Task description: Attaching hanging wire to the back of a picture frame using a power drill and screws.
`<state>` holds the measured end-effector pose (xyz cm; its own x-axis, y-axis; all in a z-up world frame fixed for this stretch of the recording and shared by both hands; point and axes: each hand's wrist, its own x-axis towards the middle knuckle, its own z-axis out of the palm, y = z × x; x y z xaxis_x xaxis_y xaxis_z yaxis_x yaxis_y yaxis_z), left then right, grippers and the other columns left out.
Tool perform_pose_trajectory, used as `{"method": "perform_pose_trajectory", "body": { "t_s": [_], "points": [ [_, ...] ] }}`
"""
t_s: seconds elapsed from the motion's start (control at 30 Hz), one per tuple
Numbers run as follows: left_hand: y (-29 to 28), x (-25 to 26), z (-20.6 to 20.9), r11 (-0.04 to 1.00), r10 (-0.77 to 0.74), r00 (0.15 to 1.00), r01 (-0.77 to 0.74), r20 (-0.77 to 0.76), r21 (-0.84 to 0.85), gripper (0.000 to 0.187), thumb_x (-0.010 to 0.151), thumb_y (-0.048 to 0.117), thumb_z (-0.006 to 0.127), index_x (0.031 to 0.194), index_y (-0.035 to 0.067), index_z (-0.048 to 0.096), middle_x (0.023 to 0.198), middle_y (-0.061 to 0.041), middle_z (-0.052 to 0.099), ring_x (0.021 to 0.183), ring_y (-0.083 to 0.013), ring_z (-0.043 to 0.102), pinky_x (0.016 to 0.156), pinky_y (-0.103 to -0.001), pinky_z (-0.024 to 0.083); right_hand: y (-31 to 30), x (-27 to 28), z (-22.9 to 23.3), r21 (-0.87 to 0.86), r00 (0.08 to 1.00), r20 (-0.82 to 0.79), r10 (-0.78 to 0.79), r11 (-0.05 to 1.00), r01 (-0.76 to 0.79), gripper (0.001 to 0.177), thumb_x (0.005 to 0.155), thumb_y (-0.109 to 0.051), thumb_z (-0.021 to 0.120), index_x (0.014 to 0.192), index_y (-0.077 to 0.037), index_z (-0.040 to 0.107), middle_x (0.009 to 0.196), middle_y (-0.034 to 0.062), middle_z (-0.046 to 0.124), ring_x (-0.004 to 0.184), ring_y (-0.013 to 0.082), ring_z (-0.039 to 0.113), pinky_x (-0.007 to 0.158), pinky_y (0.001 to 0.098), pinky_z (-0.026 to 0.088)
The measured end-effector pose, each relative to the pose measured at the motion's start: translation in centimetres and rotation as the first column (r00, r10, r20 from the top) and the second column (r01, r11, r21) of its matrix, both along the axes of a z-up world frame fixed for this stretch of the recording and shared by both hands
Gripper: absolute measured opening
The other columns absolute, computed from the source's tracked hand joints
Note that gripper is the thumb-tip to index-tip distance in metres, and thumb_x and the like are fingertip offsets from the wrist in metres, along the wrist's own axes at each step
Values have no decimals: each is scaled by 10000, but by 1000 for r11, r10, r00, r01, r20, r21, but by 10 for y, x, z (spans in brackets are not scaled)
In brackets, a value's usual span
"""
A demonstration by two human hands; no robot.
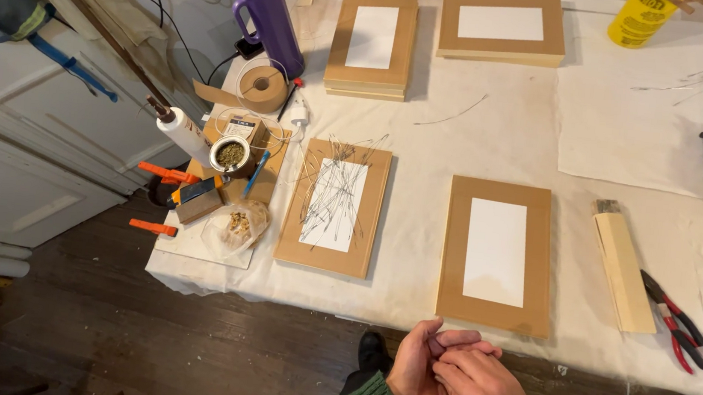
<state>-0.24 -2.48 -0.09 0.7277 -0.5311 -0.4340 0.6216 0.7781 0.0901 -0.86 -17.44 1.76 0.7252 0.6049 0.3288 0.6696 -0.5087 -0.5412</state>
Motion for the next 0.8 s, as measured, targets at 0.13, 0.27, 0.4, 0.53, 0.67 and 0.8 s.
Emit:
{"method": "perform_pose_trajectory", "body": {
  "t_s": [0.13,0.27,0.4,0.53,0.67,0.8],
  "points": [
    [1,0,-10,995,7,1000,-8,-5,-96,604,1082,390,310,1104,-81,687,1125,-248,729,1206,-394,641,1162,-474,457,6,-4,12,0,999,-10,-51,999,51,250,717,-89,751,965,-54,753,1002,79,703,935,267,682,839,400,524],
    [4,1,-8,999,-7,999,8,32,-38,599,1080,382,305,1123,-89,672,1135,-250,718,1204,-378,645,1168,-468,459,10,-6,14,2,995,-25,-93,996,93,238,723,-102,755,958,-65,758,1003,77,703,928,272,679,827,395,528],
    [4,7,-8,996,-69,992,75,103,-53,619,1046,398,293,1136,-91,661,1154,-242,711,1193,-353,642,1147,-446,457,15,-7,17,10,990,18,-140,990,140,219,767,-128,711,974,-72,757,1015,72,699,943,268,679,847,395,529],
    [7,20,-10,965,-260,964,261,50,-25,620,1003,430,307,1094,-76,653,1161,-259,720,1131,-365,646,1084,-452,469,22,-15,24,-11,944,39,-328,944,329,202,803,-153,662,969,-80,751,1015,72,697,968,269,679,862,394,531],
    [5,34,-14,921,-388,917,381,96,82,563,1004,407,363,1064,-74,649,1124,-220,719,1133,-347,653,1066,-431,472,25,-26,32,41,868,61,-493,870,491,203,824,-167,631,979,-84,732,1025,63,689,1008,255,679,884,388,543],
    [11,53,-43,790,-577,817,558,0,254,476,1042,392,386,937,14,656,920,-124,702,883,-241,644,868,-368,492,29,-44,32,146,777,69,-626,776,613,207,864,-138,619,1038,-85,718,1044,57,664,1037,244,668,925,389,547]
  ]
}}
